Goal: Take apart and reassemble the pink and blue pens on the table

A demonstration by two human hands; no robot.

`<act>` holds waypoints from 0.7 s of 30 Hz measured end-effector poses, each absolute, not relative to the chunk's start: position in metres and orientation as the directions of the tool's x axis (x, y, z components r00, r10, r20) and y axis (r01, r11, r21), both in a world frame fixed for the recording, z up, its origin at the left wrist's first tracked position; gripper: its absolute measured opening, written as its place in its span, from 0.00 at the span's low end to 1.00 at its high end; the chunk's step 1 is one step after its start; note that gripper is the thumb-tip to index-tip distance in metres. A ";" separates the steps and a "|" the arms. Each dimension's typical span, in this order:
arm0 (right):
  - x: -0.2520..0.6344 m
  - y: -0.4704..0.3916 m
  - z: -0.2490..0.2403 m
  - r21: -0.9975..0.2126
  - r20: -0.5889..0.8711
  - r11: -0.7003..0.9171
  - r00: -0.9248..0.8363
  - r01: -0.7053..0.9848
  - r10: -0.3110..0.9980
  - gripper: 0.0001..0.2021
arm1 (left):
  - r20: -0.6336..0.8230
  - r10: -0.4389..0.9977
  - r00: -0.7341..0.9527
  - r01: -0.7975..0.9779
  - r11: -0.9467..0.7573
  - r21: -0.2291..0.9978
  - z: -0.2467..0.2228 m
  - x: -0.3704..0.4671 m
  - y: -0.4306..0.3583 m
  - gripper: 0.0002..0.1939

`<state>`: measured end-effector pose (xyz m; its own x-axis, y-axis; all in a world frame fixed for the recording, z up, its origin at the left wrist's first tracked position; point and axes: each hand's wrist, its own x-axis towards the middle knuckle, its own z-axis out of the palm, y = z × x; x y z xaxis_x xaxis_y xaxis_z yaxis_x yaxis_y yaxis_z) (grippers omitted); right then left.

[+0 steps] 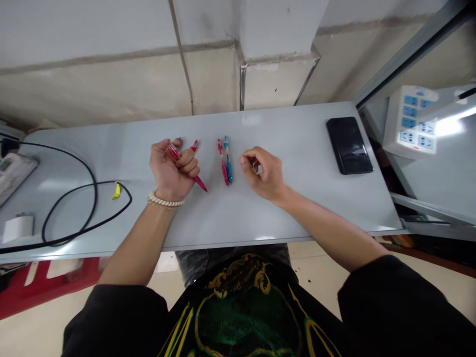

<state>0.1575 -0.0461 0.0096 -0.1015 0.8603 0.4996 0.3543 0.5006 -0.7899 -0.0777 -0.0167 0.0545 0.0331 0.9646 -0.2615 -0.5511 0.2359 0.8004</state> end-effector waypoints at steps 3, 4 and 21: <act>0.159 -0.041 0.006 -0.789 0.478 0.483 -0.113 0.381 0.871 0.21 | -0.224 0.975 0.001 -0.486 0.196 0.852 0.057 -0.085 -0.014 0.24; 0.159 -0.040 0.006 -0.784 0.479 0.484 -0.118 0.388 0.870 0.22 | -0.201 0.980 0.001 -0.468 0.178 0.865 0.058 -0.088 -0.014 0.25; 0.155 -0.030 -0.016 -0.571 0.468 0.601 -0.379 0.560 0.798 0.14 | -0.115 0.990 -0.078 -0.231 0.094 0.968 0.026 -0.103 -0.008 0.18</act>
